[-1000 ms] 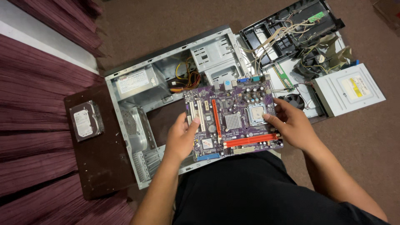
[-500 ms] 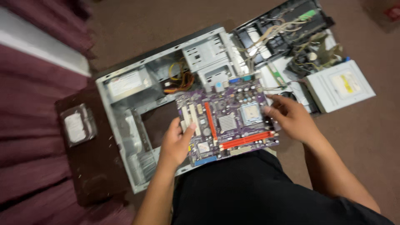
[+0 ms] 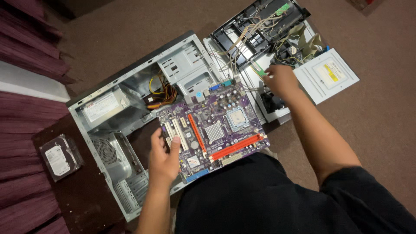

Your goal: The person installs a CPU into the motherboard socket and secures it. Then they insert a RAM stick into a DIMM slot and press it down. Finally, they place a CPU cooler over the processor and align it on the motherboard.

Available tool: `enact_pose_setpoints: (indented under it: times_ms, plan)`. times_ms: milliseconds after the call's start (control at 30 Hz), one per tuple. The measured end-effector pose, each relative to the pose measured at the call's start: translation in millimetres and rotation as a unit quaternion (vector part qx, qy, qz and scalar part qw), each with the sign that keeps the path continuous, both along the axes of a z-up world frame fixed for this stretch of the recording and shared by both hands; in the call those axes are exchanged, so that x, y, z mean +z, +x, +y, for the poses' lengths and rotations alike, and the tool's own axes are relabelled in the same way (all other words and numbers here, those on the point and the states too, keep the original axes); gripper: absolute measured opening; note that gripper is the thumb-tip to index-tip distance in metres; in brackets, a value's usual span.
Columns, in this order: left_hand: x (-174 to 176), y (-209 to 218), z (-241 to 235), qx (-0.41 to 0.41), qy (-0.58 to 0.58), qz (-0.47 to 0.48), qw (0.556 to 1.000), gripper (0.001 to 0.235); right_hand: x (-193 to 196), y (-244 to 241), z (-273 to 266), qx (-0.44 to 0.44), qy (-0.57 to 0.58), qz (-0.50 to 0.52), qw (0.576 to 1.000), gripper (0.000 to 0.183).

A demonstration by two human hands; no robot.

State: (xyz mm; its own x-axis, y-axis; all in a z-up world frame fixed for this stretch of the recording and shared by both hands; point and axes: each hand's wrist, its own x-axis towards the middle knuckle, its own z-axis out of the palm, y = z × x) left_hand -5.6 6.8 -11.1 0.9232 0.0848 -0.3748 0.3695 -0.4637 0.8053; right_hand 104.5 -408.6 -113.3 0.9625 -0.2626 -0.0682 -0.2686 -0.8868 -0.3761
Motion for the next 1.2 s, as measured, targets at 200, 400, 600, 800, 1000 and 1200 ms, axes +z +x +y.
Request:
enact_pose_setpoints:
  times_ms: [200, 400, 600, 800, 1000, 1200]
  plan:
    - [-23, -7, 13, 0.038, -0.047, -0.048, 0.997, 0.061, 14, 23, 34, -0.056, -0.071, 0.099, 0.991, 0.077]
    - [-40, -7, 18, 0.025, -0.080, -0.082, 0.993, 0.059, -12, 31, 17, -0.063, -0.002, 0.178, 0.982, 0.063]
    - [-25, -9, 21, 0.016, -0.056, -0.057, 0.997, 0.064, 11, 21, 19, -0.062, 0.018, 0.155, 0.986, 0.052]
    - [14, -9, 0, -0.006, 0.014, -0.011, 1.000, 0.072, -7, 16, 12, -0.052, 0.038, 0.136, 0.989, 0.042]
    - [15, -10, 4, -0.011, 0.003, 0.002, 1.000, 0.074, 14, 11, 23, -0.082, 0.071, 0.135, 0.985, 0.050]
    - [22, -6, 1, -0.007, -0.015, 0.032, 0.999, 0.075, 6, 12, 14, -0.044, 0.044, 0.112, 0.992, 0.038]
